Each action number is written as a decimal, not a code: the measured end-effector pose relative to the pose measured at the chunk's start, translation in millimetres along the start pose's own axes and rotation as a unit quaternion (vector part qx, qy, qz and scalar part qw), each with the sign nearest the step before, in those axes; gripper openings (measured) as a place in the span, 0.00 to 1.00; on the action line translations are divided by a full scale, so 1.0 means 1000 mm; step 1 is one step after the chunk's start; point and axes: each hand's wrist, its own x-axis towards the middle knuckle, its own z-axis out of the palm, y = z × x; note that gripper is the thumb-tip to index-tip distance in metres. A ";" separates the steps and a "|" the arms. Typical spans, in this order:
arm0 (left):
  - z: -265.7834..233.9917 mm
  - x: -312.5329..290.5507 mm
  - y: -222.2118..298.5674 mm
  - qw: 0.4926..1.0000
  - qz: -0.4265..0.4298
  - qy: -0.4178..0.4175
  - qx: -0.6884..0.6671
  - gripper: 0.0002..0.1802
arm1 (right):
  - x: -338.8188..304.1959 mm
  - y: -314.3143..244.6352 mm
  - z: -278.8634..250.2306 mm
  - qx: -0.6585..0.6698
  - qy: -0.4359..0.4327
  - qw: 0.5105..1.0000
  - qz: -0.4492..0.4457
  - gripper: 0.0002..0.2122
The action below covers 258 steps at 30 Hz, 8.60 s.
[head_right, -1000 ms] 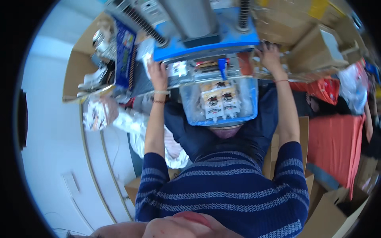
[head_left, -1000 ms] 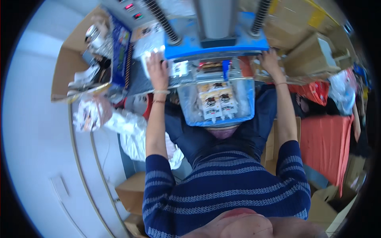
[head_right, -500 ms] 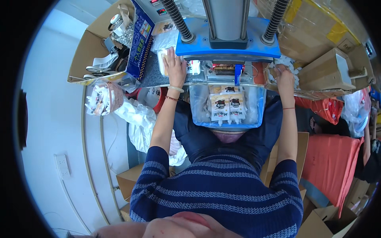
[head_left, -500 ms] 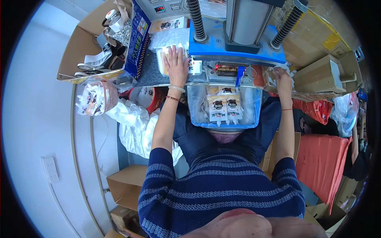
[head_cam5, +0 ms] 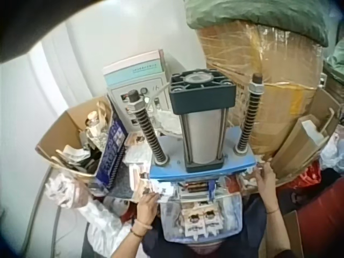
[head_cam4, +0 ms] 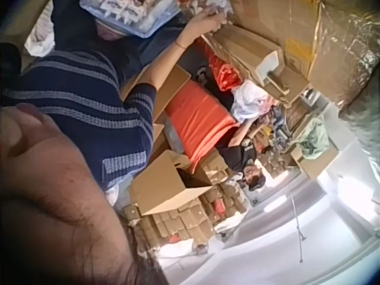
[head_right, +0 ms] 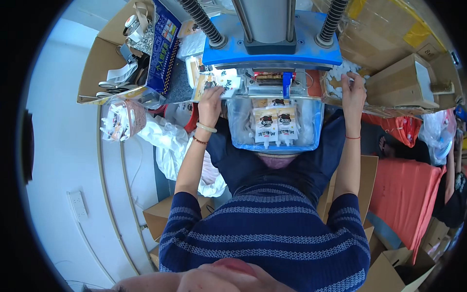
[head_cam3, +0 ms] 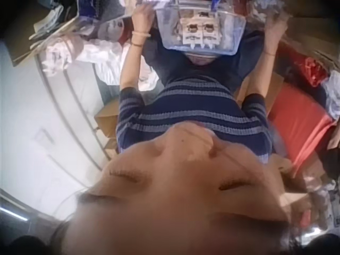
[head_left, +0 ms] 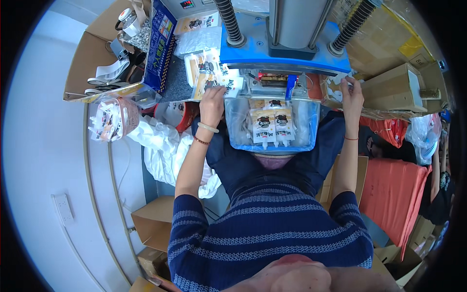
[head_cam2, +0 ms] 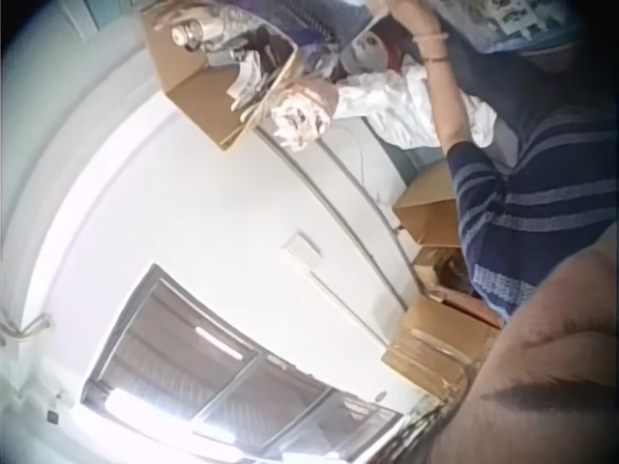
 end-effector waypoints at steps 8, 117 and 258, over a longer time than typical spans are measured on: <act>-0.032 -0.006 0.094 0.838 -0.294 -0.055 -0.456 0.12 | -0.095 -0.091 -0.020 0.247 -0.195 0.937 -0.154 0.10; 0.010 -0.014 0.001 0.988 0.057 -0.097 0.107 0.30 | -0.004 -0.001 0.014 -0.001 -0.047 0.989 -0.137 0.08; 0.026 0.023 -0.004 0.993 0.046 -0.055 0.099 0.28 | -0.003 -0.008 0.017 -0.047 -0.021 0.990 -0.129 0.09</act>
